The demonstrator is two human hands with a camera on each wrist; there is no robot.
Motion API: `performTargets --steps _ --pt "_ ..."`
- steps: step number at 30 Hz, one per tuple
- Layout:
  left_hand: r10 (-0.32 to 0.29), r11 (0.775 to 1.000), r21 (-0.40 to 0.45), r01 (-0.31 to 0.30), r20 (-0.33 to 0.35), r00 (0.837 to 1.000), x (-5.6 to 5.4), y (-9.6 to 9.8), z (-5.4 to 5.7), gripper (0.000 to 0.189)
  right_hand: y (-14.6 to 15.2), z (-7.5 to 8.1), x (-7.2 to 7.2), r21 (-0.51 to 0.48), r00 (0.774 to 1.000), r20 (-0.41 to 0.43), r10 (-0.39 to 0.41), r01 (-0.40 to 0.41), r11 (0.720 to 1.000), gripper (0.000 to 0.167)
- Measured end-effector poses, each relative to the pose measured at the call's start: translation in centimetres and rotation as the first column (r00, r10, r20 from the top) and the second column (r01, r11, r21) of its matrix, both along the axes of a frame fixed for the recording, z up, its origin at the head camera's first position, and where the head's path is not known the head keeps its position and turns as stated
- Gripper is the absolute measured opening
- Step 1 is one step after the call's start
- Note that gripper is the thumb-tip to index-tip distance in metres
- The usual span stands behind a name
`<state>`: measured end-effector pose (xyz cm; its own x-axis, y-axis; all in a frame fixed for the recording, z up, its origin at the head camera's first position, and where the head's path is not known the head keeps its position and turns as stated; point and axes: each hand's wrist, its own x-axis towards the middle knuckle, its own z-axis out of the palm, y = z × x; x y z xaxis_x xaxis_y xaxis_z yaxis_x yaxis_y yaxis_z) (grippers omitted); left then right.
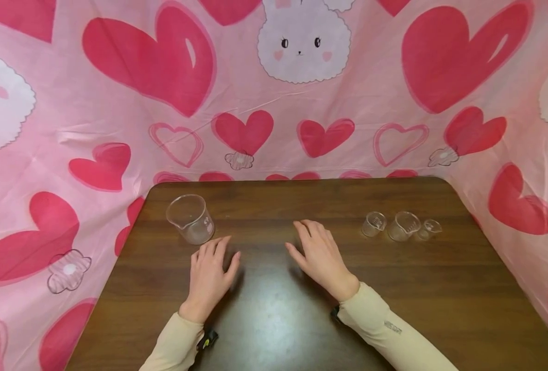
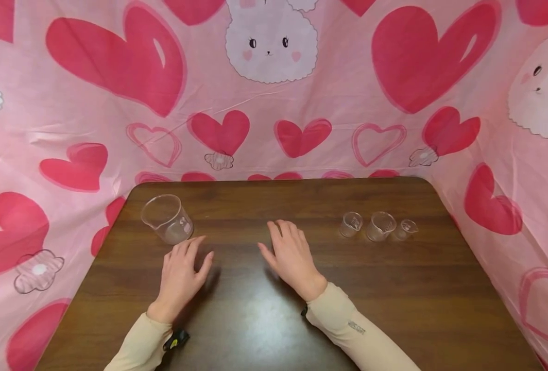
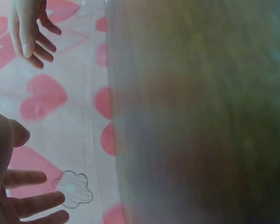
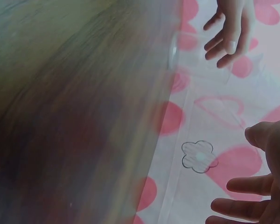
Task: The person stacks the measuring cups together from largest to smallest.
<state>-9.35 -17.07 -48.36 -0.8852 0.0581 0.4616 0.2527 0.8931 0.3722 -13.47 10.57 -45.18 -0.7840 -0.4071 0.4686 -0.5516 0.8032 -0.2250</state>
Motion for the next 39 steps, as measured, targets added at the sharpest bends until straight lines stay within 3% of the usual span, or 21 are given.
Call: performTargets --steps 11,18,25,34,39 --pt "0.105 0.992 0.074 -0.102 -0.047 0.993 0.0 -1.5 0.2 0.027 -2.8 0.3 -0.7 0.006 0.998 0.047 0.039 -0.039 0.999 0.051" --pt "0.191 0.975 0.11 -0.194 0.041 0.981 0.0 -2.7 1.2 0.025 -4.7 0.6 -1.4 0.012 0.997 0.03 0.071 -0.071 0.997 0.052" --pt "0.244 0.956 0.13 -0.263 0.142 0.959 0.1 -3.7 1.5 0.03 -6.4 0.9 -1.9 0.032 0.995 0.027 0.092 -0.092 0.995 0.053" --pt "0.3 0.933 0.142 -0.331 0.205 0.932 -0.4 -5.9 2.2 0.034 -8.9 1.5 -3.1 0.052 0.994 0.015 0.112 -0.113 0.992 0.052" --pt "0.32 0.922 0.148 -0.358 0.226 0.92 -1.0 -7.4 2.7 0.035 -10.5 1.6 -3.9 0.065 0.992 0.05 0.113 -0.117 0.991 0.052"
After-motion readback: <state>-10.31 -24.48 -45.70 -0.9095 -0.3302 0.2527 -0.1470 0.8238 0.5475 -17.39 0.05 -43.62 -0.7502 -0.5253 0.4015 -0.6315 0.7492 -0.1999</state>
